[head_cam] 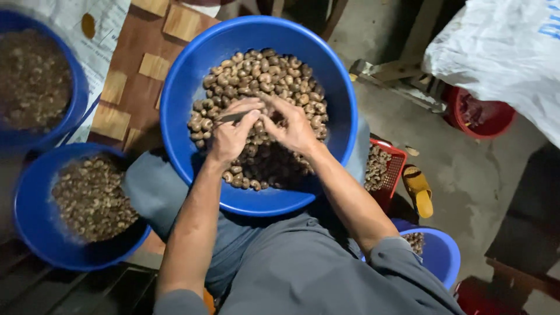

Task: Manually processing and inspecting nuts in a large basin using a small handheld tool

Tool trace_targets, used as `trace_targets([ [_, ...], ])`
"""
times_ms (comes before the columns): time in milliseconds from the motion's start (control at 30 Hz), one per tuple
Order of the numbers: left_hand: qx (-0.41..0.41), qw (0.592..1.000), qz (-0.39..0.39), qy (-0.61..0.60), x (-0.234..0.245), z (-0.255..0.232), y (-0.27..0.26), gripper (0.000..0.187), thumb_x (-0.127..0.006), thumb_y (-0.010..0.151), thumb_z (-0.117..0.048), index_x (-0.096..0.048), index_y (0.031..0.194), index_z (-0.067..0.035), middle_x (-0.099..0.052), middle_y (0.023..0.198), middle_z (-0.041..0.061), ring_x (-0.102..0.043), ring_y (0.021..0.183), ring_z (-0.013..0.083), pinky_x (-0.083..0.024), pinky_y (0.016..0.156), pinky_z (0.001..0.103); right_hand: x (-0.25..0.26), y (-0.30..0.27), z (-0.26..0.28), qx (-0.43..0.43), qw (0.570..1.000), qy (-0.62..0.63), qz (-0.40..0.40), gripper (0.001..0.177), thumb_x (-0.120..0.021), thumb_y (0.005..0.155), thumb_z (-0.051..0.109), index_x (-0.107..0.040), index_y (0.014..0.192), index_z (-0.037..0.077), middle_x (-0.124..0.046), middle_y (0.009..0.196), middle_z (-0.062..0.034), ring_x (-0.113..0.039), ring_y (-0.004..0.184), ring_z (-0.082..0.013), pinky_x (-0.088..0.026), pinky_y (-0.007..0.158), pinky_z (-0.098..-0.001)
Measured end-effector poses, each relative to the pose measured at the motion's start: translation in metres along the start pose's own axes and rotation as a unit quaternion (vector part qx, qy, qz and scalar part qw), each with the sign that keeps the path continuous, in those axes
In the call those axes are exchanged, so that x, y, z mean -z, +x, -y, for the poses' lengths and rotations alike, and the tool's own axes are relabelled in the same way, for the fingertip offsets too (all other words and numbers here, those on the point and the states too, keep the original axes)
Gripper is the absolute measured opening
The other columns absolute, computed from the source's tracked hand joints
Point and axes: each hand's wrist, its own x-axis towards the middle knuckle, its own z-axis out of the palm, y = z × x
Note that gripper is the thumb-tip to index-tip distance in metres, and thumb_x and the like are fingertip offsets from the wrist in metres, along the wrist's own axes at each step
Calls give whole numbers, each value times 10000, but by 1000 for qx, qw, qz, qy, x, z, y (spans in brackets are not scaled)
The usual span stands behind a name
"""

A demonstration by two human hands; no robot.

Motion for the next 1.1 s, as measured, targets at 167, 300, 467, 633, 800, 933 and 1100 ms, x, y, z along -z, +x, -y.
trace_targets([
  [167, 51, 997, -44, -48, 1, 17, -2, 160, -693, 1029, -112, -762, 1131, -10, -730, 1153, 226, -726, 1048, 328, -635, 810, 417, -1, -4, -1, 8, 1000, -1, -3, 416, -776, 900, 138, -673, 1292, 45, -731, 911, -172, -743, 838, -372, -592, 721, -462],
  [300, 11, 999, -34, -5, 1, 16, -2, 142, -705, 1015, -58, -752, 1107, 40, -715, 1148, 283, -709, 1071, 413, -629, 820, 484, 7, 0, 10, 1, 1000, 12, -4, 405, -764, 927, 160, -665, 1307, 60, -743, 894, -141, -750, 839, -348, -597, 728, -449],
  [467, 65, 996, -38, -50, 0, 7, -1, 199, -679, 1045, -137, -731, 1162, 16, -704, 1205, 263, -718, 1042, 337, -645, 786, 426, 10, 2, 13, 8, 1000, 28, 0, 368, -754, 960, 172, -659, 1288, 35, -743, 915, -157, -741, 825, -372, -596, 704, -443],
  [633, 64, 995, -74, -35, -5, -6, 1, 176, -690, 1029, -107, -746, 1143, 15, -731, 1080, 264, -741, 949, 306, -662, 767, 390, 12, 3, 18, 7, 1000, 8, 5, 361, -765, 952, 187, -660, 1258, 25, -746, 922, -175, -735, 834, -404, -594, 698, -480],
  [800, 49, 996, -61, -37, -6, 2, 0, 156, -709, 1007, -81, -757, 1121, 14, -734, 1022, 256, -748, 912, 297, -662, 711, 385, 11, 1, 15, -2, 1000, -7, 3, 356, -761, 952, 191, -655, 1247, 22, -747, 917, -181, -736, 825, -399, -594, 689, -484],
  [933, 66, 995, -57, -39, -4, -5, -1, 182, -690, 1031, -120, -749, 1144, 10, -727, 1070, 268, -732, 953, 298, -660, 745, 387, 7, -2, 3, -50, 998, 11, 22, 293, -743, 951, 200, -677, 1178, 29, -745, 880, -153, -734, 774, -361, -588, 618, -432],
  [1100, 77, 995, -50, -39, -3, 21, -4, 194, -703, 1024, -140, -757, 1155, -7, -740, 1017, 228, -741, 893, 256, -673, 692, 340, 10, 0, 8, -82, 996, 30, 35, 221, -729, 949, 236, -686, 1067, 53, -744, 817, -115, -725, 695, -288, -577, 571, -373],
])
